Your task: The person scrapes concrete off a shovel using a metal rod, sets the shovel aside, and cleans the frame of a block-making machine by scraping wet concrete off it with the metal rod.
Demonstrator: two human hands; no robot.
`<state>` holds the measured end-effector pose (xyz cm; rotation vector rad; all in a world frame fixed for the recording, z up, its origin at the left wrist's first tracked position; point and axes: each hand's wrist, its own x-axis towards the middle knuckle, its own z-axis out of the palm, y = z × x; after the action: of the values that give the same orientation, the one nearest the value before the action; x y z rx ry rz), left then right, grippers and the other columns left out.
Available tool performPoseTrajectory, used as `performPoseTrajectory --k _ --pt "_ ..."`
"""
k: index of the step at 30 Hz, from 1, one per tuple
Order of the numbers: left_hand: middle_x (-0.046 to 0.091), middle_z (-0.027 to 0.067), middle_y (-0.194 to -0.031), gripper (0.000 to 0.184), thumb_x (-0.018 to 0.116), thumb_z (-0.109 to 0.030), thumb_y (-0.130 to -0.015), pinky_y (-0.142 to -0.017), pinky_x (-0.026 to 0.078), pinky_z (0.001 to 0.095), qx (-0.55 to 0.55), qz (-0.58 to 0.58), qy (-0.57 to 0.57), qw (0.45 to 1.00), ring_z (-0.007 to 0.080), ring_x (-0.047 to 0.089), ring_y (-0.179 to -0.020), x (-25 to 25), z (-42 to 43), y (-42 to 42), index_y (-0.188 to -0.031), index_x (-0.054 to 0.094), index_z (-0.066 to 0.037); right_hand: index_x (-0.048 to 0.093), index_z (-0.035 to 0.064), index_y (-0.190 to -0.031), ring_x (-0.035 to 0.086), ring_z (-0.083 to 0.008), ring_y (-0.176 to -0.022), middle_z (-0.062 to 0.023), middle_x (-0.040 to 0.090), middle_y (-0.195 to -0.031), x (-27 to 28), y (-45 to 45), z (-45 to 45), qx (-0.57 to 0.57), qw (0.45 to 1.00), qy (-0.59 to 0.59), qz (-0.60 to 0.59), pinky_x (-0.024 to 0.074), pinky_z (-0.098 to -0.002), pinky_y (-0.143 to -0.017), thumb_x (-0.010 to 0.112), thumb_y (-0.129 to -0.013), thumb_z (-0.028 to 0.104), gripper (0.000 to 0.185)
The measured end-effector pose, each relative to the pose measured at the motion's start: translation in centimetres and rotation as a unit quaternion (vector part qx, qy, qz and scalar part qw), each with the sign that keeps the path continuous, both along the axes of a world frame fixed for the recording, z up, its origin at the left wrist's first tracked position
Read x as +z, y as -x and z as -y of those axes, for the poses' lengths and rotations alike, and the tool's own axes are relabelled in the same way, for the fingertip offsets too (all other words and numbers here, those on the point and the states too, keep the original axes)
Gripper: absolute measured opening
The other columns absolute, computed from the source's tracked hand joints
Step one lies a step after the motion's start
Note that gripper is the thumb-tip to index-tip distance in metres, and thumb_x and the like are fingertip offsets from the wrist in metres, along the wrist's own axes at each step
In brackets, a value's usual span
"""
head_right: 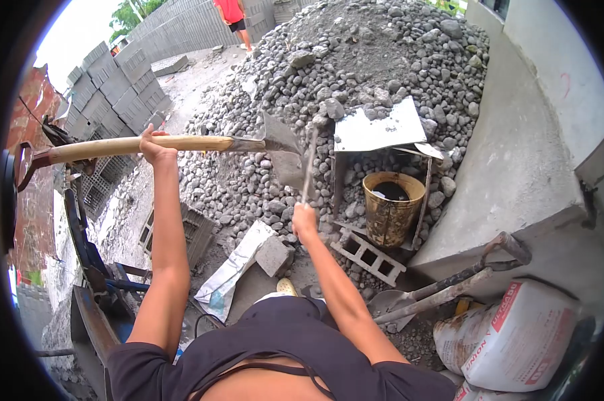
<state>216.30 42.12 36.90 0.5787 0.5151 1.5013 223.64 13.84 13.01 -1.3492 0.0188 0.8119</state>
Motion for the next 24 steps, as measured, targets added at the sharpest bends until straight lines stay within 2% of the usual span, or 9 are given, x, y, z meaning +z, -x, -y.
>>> performPoseTrajectory --k 2,3,5,10,14,16,19,21,24 --pt "0.044 0.0016 -0.054 0.021 0.066 -0.009 -0.062 -0.047 0.039 0.0275 0.012 0.011 -0.013 1.000 0.0157 0.045 -0.044 0.5 -0.2 -0.6 -0.068 0.045 -0.009 0.043 0.0154 -0.069 0.028 -0.0074 -0.029 0.0063 0.031 -0.043 -1.4 -3.6 3.7 -0.005 0.964 -0.094 -0.248 0.0229 -0.0256 -0.029 0.041 -0.084 0.021 0.017" --pt "0.044 0.0017 -0.054 0.021 0.066 -0.008 -0.062 -0.047 0.039 0.0273 0.021 0.006 -0.012 1.000 0.0157 0.045 -0.044 -0.3 -0.2 0.0 -0.068 0.045 -0.009 0.041 0.0172 -0.066 0.025 -0.0048 -0.029 0.0083 0.028 -0.042 -0.4 -4.8 5.7 -0.061 0.975 -0.061 -0.205 0.0213 -0.0238 -0.028 0.042 -0.083 0.022 0.018" --pt "0.043 0.0008 -0.052 0.023 0.066 -0.010 -0.062 -0.047 0.040 0.0290 0.012 -0.001 -0.020 1.000 0.0156 0.047 -0.045 -0.4 -1.1 0.5 -0.067 0.043 -0.010 0.036 0.0173 -0.060 0.024 -0.0060 -0.029 0.0079 0.027 -0.043 2.0 -9.1 10.1 -0.184 0.965 -0.145 -0.121 0.0181 -0.0215 -0.026 0.042 -0.085 0.023 0.026" --pt "0.044 0.0008 -0.052 0.022 0.065 -0.013 -0.063 -0.050 0.041 0.0306 0.024 -0.021 -0.016 0.999 0.0160 0.047 -0.046 -0.3 -2.7 1.4 -0.062 0.043 -0.012 0.033 0.0135 -0.060 0.023 -0.0070 -0.031 0.0047 0.024 -0.044 14.3 -16.4 16.6 -0.433 0.844 -0.301 0.102 0.0203 -0.0207 -0.027 0.032 -0.092 0.028 0.035" --pt "0.043 0.0002 -0.052 0.023 0.065 -0.012 -0.062 -0.049 0.040 0.0296 -0.014 -0.008 -0.026 1.000 0.0155 0.046 -0.046 -0.8 -1.3 0.3 -0.064 0.043 -0.011 0.035 0.0115 -0.063 0.031 -0.0115 -0.029 0.0016 0.032 -0.042 6.8 -7.7 1.2 -0.330 0.920 -0.203 0.058 0.0245 -0.0235 -0.025 0.034 -0.091 0.028 0.032" --pt "0.043 0.0014 -0.053 0.022 0.065 -0.011 -0.062 -0.051 0.042 0.0295 -0.016 -0.016 -0.017 1.000 0.0160 0.046 -0.046 -0.6 0.3 -1.0 -0.062 0.043 -0.009 0.037 0.0119 -0.063 0.030 -0.0108 -0.029 0.0028 0.031 -0.042 4.5 -3.8 1.2 -0.193 0.972 -0.128 -0.049 0.0228 -0.0236 -0.026 0.038 -0.088 0.029 0.031" --pt "0.043 0.0017 -0.054 0.022 0.064 -0.011 -0.062 -0.050 0.041 0.0298 0.000 -0.022 -0.011 1.000 0.0161 0.046 -0.046 -0.9 -1.2 -0.4 -0.070 0.044 -0.008 0.040 0.0125 -0.063 0.028 -0.0098 -0.028 0.0047 0.030 -0.041 3.7 -1.8 -0.5 0.052 0.979 -0.023 -0.194 0.0203 -0.0239 -0.026 0.044 -0.084 0.032 0.029" --pt "0.044 0.0022 -0.055 0.022 0.064 -0.011 -0.062 -0.051 0.041 0.0302 -0.011 -0.026 -0.026 0.999 0.0165 0.047 -0.046 -2.4 -2.4 1.4 -0.070 0.044 -0.008 0.040 0.0128 -0.064 0.027 -0.0064 -0.028 0.0055 0.029 -0.042 8.6 -6.0 2.9 -0.021 0.998 -0.050 -0.019 0.0186 -0.0231 -0.025 0.038 -0.089 0.038 0.035" --pt "0.045 0.0028 -0.054 0.021 0.063 -0.011 -0.063 -0.050 0.042 0.0307 0.019 -0.026 -0.015 0.999 0.0169 0.047 -0.046 -3.9 -3.6 2.9 -0.069 0.043 -0.009 0.037 0.0106 -0.063 0.025 -0.0079 -0.030 0.0040 0.027 -0.044 19.7 -11.7 6.2 -0.180 0.956 -0.198 0.121 0.0203 -0.0232 -0.028 0.034 -0.091 0.040 0.041"
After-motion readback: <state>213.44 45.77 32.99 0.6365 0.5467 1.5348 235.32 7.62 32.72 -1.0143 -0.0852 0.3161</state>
